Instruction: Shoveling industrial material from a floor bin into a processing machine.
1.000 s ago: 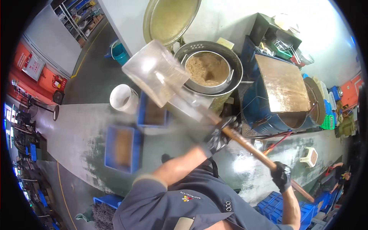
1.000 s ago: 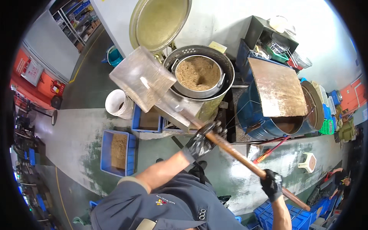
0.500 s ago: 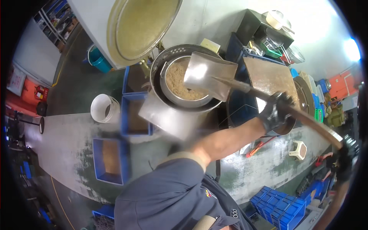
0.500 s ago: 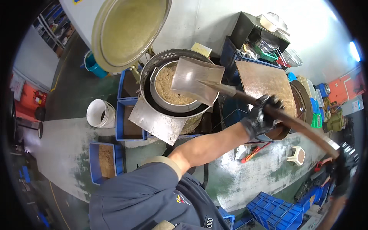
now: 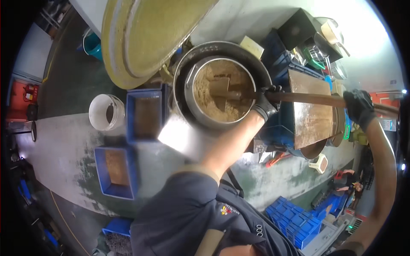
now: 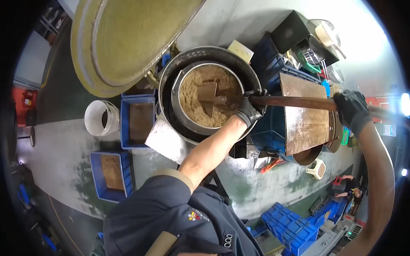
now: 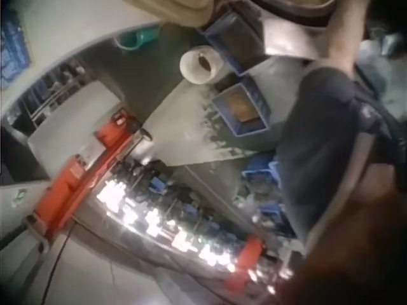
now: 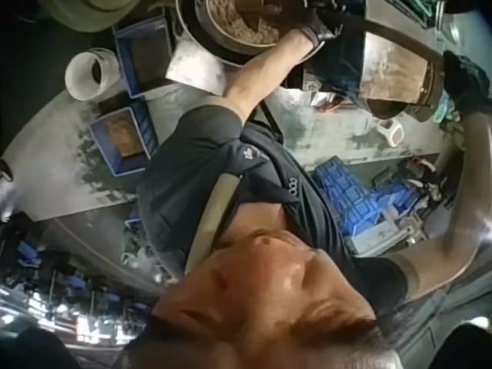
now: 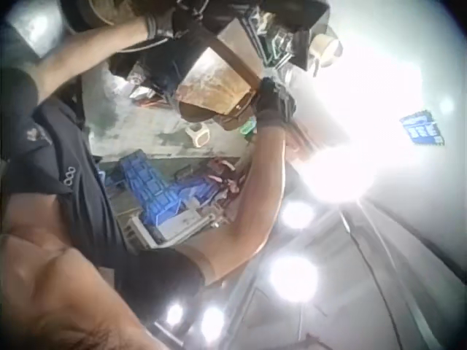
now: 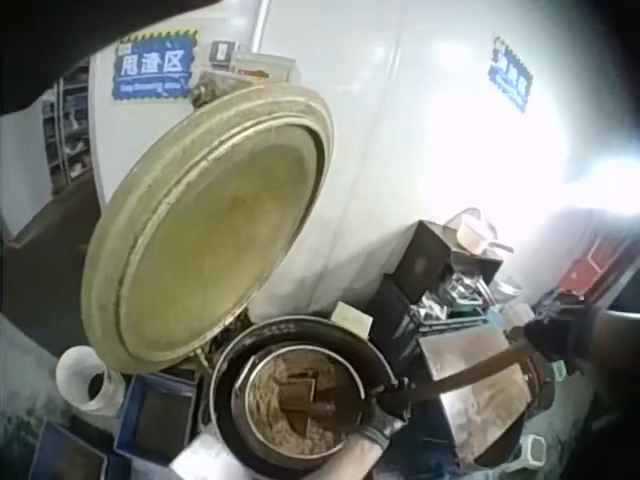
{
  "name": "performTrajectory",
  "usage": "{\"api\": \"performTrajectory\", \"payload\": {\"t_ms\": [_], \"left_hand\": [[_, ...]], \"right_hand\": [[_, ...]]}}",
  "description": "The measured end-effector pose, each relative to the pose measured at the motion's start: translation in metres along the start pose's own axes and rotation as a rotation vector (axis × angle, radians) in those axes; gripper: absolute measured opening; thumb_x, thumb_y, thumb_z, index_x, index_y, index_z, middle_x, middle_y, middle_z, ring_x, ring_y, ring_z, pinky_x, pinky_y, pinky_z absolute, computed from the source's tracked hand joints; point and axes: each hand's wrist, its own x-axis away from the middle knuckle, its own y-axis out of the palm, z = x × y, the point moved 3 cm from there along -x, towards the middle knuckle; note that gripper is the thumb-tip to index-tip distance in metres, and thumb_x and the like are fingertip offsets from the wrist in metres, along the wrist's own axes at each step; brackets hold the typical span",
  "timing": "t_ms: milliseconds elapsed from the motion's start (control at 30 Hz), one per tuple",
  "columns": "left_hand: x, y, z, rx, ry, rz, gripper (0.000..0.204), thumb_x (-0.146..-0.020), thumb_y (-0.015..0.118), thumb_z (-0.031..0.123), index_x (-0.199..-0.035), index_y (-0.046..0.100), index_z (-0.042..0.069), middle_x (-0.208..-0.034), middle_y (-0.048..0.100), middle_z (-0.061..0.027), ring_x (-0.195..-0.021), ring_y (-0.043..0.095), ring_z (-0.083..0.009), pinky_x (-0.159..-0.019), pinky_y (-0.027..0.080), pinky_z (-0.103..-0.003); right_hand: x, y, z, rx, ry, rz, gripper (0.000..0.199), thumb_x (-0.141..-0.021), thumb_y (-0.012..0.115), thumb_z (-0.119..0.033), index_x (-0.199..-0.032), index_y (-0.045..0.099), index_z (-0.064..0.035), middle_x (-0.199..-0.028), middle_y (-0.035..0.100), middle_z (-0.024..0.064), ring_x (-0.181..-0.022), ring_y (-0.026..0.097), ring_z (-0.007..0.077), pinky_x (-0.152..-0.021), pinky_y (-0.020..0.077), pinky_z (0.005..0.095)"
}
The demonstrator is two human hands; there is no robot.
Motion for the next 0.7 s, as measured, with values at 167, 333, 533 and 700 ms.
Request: {"api": "performTrajectory", "payload": {"t_ms": [167, 333, 533, 700], "left_hand": [[0.015, -0.019, 0.021, 0.014, -0.055, 0.144, 0.017, -0.086, 0.054, 0.022, -0.083, 0.058, 0.005, -0.08, 0.065, -0.0098, -0.077, 0.065, -0.025, -0.076, 0.056, -0.04], [0.066, -0.054, -0.025, -0.087, -0.099, 0.281, 0.025, -0.088, 0.057, 0.029, -0.086, 0.057, 0.004, -0.082, 0.063, -0.0111, -0.082, 0.063, -0.0246, -0.081, 0.054, -0.041], [0.134, -0.092, -0.058, -0.16, -0.154, 0.263, 0.026, -0.088, 0.06, 0.027, -0.092, 0.055, 0.002, -0.09, 0.063, -0.0123, -0.091, 0.062, -0.0298, -0.088, 0.052, -0.044], [0.141, -0.079, -0.067, -0.136, -0.129, 0.149, 0.021, -0.085, 0.053, 0.022, -0.07, 0.045, 0.009, -0.063, 0.048, -0.0011, -0.059, 0.048, -0.0164, -0.064, 0.047, -0.03]], "right_hand": [[0.009, 0.039, -0.022, -0.059, 0.074, -0.327, 0.009, -0.065, 0.064, -0.015, -0.07, 0.062, -0.0073, -0.066, 0.061, 0.0146, -0.064, 0.061, 0.036, -0.056, 0.0488, 0.0442], [0.095, 0.076, -0.081, -0.441, 0.107, -0.706, 0.02, -0.07, 0.068, -0.024, -0.073, 0.065, -0.0045, -0.062, 0.062, 0.0154, -0.057, 0.064, 0.0281, -0.052, 0.0514, 0.0401], [0.152, 0.08, -0.171, -1.208, 0.488, -1.119, 0.02, -0.081, 0.068, -0.019, -0.082, 0.062, -0.0007, -0.061, 0.062, 0.0067, -0.047, 0.06, 0.0162, -0.044, 0.0505, 0.029], [0.169, 0.074, -0.21, -1.66, 0.558, -1.284, 0.027, -0.08, 0.071, -0.019, -0.086, 0.057, 0.003, -0.065, 0.06, 0.0086, -0.051, 0.06, 0.0151, -0.043, 0.0494, 0.03]]}}
